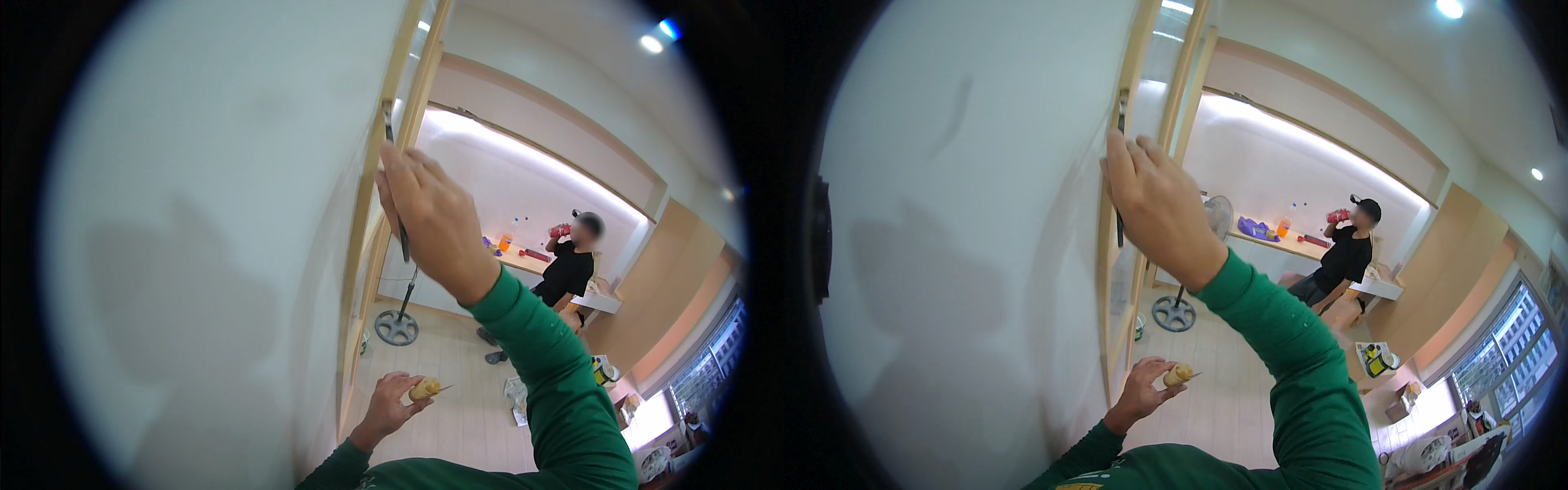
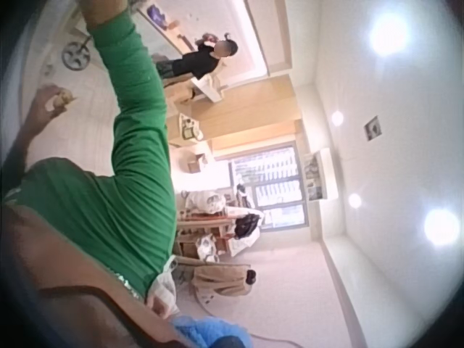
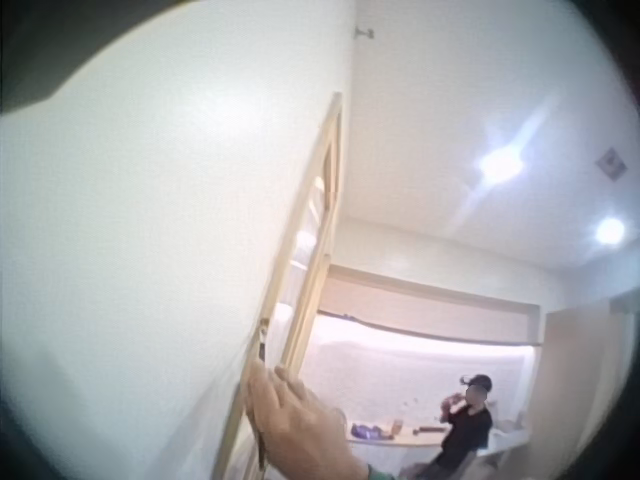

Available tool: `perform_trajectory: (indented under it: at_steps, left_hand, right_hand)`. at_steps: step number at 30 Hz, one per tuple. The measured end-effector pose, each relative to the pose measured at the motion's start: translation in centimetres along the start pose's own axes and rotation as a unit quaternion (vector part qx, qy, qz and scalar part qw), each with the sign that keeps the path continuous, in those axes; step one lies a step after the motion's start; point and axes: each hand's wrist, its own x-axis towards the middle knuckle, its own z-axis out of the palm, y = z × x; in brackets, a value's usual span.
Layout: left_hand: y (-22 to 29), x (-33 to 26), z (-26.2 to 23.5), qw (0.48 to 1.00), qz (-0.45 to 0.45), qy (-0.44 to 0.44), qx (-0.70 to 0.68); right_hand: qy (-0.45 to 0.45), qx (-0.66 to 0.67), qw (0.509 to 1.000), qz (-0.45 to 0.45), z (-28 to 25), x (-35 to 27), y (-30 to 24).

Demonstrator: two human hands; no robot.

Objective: The person mixes a small amount of yellow paint in a cup using a brush, then applies the paint to the vertical edge of a wooden door frame. The person repeatedly dips the brush into the cup and paints the same narrow section of the frame.

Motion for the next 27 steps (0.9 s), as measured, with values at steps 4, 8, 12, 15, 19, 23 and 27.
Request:
perform_trajectory:
  at_steps: [4,8,12,15,19,23,27]
  left_hand:
    - [0.3,-0.2,0.1,1.0,0.001,0.004,0.009]
    - [0.6,-0.6,0.1,1.0,0.0,0.006,0.011]
    - [0.5,-0.5,0.3,0.999,0.018,0.018,0.022]
    - [1.2,-0.3,-0.1,0.999,0.018,0.024,0.02]
    - [0.9,-0.4,-0.1,1.0,0.009,0.01,0.013]
    - [0.7,-0.4,0.2,1.0,0.014,0.016,0.008]
    - [0.9,-0.2,0.4,1.0,0.021,0.014,0.003]
  right_hand:
    - [0.004,0.002,1.0,-0.01,-1.2,-1.4,-1.3]
    - [0.082,-0.016,0.996,-0.034,-1.9,2.5,0.7]
    - [0.076,-0.039,0.995,-0.046,-1.6,5.0,3.0]
    - [0.023,-0.029,0.999,-0.008,-1.4,3.7,1.9]
    - [0.056,-0.033,0.997,-0.029,-1.6,1.7,0.8]
    - [0.097,-0.034,0.994,-0.042,-2.3,5.4,2.4]
    - [0.054,-0.06,0.995,-0.052,-1.8,5.8,4.2]
